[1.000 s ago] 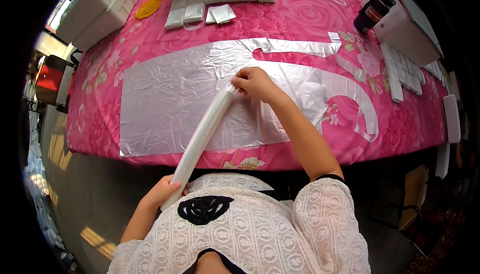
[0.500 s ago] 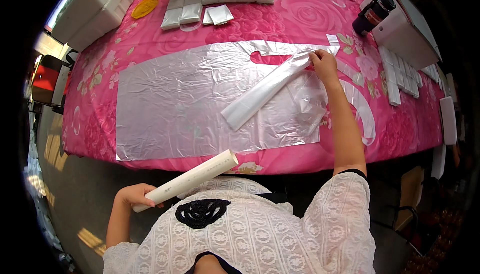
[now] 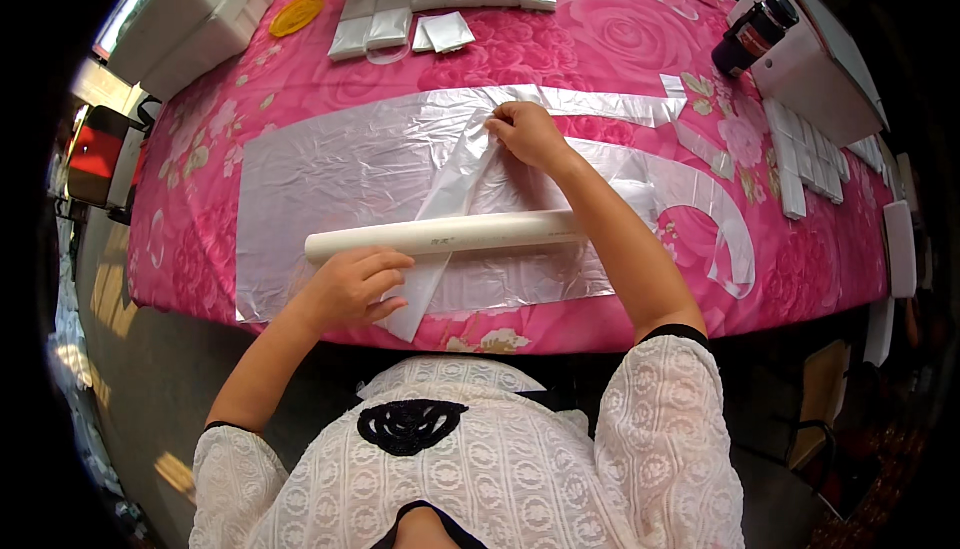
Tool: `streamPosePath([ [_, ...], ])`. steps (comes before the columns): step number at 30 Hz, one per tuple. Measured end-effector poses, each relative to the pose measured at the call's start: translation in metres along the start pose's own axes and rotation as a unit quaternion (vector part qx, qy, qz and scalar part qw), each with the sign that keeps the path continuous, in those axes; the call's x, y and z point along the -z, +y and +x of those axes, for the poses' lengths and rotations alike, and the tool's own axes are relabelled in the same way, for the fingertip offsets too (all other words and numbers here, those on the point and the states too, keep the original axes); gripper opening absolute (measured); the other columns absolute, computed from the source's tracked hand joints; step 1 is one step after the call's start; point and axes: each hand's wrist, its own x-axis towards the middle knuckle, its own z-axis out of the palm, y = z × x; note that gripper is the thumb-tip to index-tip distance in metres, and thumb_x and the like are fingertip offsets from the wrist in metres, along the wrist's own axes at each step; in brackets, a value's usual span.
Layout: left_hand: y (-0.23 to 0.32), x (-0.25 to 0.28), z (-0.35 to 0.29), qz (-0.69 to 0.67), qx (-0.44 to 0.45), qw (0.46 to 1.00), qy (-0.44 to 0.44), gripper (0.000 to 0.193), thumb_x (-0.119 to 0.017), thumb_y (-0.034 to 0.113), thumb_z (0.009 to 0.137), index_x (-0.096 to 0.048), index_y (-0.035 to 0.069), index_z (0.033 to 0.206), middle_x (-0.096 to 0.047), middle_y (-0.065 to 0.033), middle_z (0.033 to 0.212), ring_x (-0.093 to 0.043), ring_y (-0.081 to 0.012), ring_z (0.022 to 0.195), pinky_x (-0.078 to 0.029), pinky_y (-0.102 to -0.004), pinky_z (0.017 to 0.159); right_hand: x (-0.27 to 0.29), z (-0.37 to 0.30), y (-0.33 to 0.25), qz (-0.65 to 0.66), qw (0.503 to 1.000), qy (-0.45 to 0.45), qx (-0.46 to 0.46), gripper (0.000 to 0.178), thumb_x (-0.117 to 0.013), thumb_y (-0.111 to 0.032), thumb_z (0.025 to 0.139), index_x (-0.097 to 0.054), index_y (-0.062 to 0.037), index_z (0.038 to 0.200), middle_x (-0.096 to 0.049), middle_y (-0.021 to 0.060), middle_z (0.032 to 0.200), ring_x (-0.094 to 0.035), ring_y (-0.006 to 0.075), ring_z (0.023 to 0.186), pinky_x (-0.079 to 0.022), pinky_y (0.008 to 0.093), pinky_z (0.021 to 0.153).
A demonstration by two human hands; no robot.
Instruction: The person wraps small white rectangular items in clear plastic film. They unroll the film, place an item on it, fold the film over the item, and roll it tightly to create a sealed package. The wrapped items are placed in a pile on the table.
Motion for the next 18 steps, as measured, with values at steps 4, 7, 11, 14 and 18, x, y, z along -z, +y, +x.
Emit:
streamPosePath([
  [4,0.011,-0.023,0.004,0.010,-0.027,0.997,-0.069,0.065,-0.061,0.041,0.075,-0.044,-0.003,0.120,-0.040,-0.0193,0.131,-0.038,-0.0333,0.122,-0.034,-0.0422,0.099,0.003,0.003,-0.004,-0.004,0.999,-0.030,-0.010,0.021,-0.058,-0.016,0.083,-0.062,0.0033,0.091,-0.061,0.0062,0.070,-0.054,0.0101,0.060,-0.045,0.0244,0.059],
  [7,0.019,-0.043,-0.002,0.043,0.019,0.994,-0.102,0.085,-0.050,0.056,0.076,-0.031,-0.008,0.129,-0.028,-0.0242,0.138,-0.026,-0.0355,0.130,-0.020,-0.0446,0.106,0.006,0.004,-0.009,0.021,0.998,-0.027,-0.058,0.021,-0.057,-0.015,0.083,-0.062,0.0040,0.091,-0.062,0.0096,0.073,-0.058,0.0163,0.064,-0.047,0.0280,0.064],
  [11,0.040,-0.057,-0.008,0.065,0.046,0.991,-0.110,0.089,-0.045,0.061,0.076,-0.031,-0.009,0.130,-0.026,-0.0250,0.139,-0.023,-0.0361,0.131,-0.014,-0.0443,0.108,-0.003,-0.011,-0.022,-0.111,0.980,0.165,0.023,0.028,-0.058,-0.015,0.081,-0.058,-0.0011,0.106,-0.059,0.0152,0.104,-0.057,0.0310,0.093,-0.045,0.0363,0.081],
  [14,0.053,-0.065,-0.009,0.078,0.079,0.989,-0.097,0.088,-0.045,0.061,0.076,-0.032,-0.008,0.130,-0.026,-0.0242,0.139,-0.023,-0.0359,0.131,-0.014,-0.0448,0.107,-0.018,-0.067,-0.066,-0.157,0.977,-0.005,0.142,0.037,-0.061,-0.016,0.080,-0.054,-0.0049,0.115,-0.053,0.0142,0.115,-0.053,0.0281,0.101,-0.043,0.0342,0.086],
  [18,0.066,-0.077,-0.002,0.075,0.120,0.987,-0.077,0.087,-0.046,0.061,0.077,-0.032,-0.007,0.130,-0.026,-0.0228,0.139,-0.021,-0.0352,0.132,-0.014,-0.0458,0.107,-0.048,-0.125,-0.053,-0.289,0.929,-0.062,0.222,0.049,-0.063,-0.011,0.074,-0.051,-0.0125,0.121,-0.054,0.0102,0.113,-0.050,0.0285,0.105,-0.039,0.0374,0.090],
])
